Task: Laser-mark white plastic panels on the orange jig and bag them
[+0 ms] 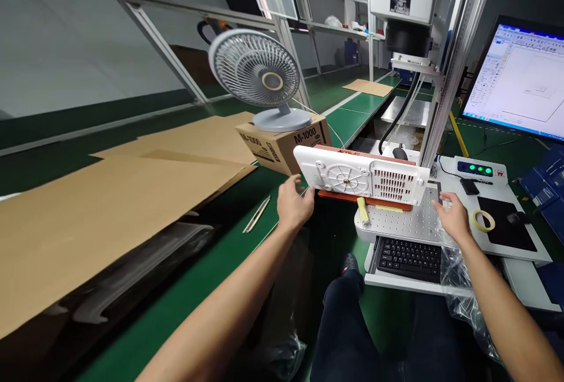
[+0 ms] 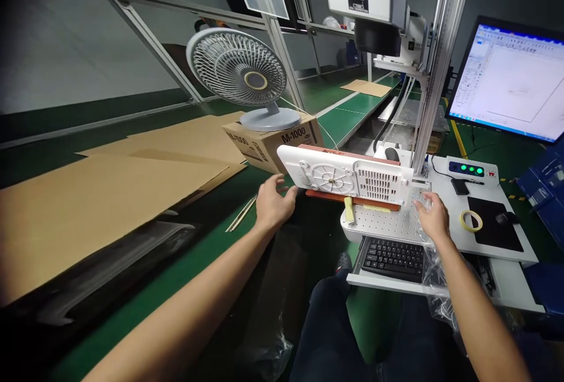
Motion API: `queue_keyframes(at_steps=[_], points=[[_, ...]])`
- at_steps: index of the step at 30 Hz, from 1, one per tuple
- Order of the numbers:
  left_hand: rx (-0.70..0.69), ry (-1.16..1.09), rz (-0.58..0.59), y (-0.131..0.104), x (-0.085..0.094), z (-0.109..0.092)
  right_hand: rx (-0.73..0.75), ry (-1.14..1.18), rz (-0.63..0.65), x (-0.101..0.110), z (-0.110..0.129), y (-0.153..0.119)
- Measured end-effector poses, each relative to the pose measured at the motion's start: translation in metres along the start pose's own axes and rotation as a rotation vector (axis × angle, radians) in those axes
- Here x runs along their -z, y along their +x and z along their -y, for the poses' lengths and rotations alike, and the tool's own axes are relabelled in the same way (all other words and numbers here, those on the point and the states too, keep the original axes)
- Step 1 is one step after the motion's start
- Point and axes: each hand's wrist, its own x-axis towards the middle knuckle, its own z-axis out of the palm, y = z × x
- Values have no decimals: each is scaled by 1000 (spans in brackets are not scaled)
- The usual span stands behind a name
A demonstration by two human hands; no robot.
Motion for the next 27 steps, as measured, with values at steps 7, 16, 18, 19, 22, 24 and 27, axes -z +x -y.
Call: queue_keyframes(at_steps=[7, 16, 18, 19, 22, 24, 27], points=[[-276, -152, 271, -174, -55, -32, -43, 325, -20, 123, -14, -124], [-719, -197, 852, -334, -163, -130, -153, 609, -197, 200, -11, -222], [-769, -143, 915, -347, -186, -145, -159, 624, -201, 204, -14, -232], [-782, -112, 930, -351, -196, -151, -165, 628, -201, 204, -15, -236], [-786, -20, 939, -355, -219, -163, -191, 622, -195, 201, -21, -244], [-784, 25, 943, -354, -229, -167, -210, 607, -190, 198, -27, -246], [-799, 59, 965, -351, -239, -171, -257, 589, -140, 193, -44, -243]])
